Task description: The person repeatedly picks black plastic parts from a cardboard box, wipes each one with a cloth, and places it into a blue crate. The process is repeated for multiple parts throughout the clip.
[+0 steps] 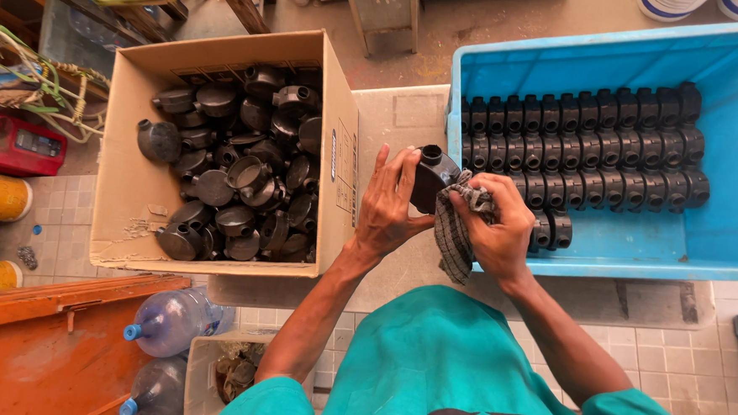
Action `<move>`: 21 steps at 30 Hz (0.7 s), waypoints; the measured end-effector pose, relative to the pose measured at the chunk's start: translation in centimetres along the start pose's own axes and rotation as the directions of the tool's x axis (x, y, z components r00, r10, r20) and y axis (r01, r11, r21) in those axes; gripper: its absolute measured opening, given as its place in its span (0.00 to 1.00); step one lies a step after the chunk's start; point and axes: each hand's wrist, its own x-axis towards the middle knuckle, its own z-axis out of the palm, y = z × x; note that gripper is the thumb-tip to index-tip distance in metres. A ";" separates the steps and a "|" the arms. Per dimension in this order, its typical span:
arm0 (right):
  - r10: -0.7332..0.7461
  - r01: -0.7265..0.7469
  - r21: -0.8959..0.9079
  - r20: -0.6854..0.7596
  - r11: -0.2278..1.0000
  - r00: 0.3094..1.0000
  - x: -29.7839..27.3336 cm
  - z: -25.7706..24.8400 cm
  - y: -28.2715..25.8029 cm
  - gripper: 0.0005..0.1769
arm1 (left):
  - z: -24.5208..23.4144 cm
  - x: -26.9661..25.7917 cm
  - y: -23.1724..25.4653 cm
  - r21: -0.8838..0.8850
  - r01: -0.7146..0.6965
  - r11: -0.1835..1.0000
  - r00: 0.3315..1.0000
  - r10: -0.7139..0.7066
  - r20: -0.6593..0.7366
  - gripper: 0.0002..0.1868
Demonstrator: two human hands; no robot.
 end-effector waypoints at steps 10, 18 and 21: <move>-0.178 0.174 0.038 0.176 0.984 0.968 0.2 -1.0 0.8 0.15 | 0.0 0.2 -0.1 0.069 -0.038 0.997 0.998 0.040 -0.039 0.41; -0.028 0.017 0.095 0.117 0.995 0.993 -1.2 -0.1 0.5 0.14 | -0.2 -0.1 -0.7 0.037 -0.018 0.999 1.000 0.017 0.001 0.41; -0.061 0.051 0.084 0.111 0.995 0.992 1.3 -1.3 -0.9 0.16 | -0.3 0.0 -0.3 -0.047 0.030 0.998 0.999 -0.030 0.018 0.44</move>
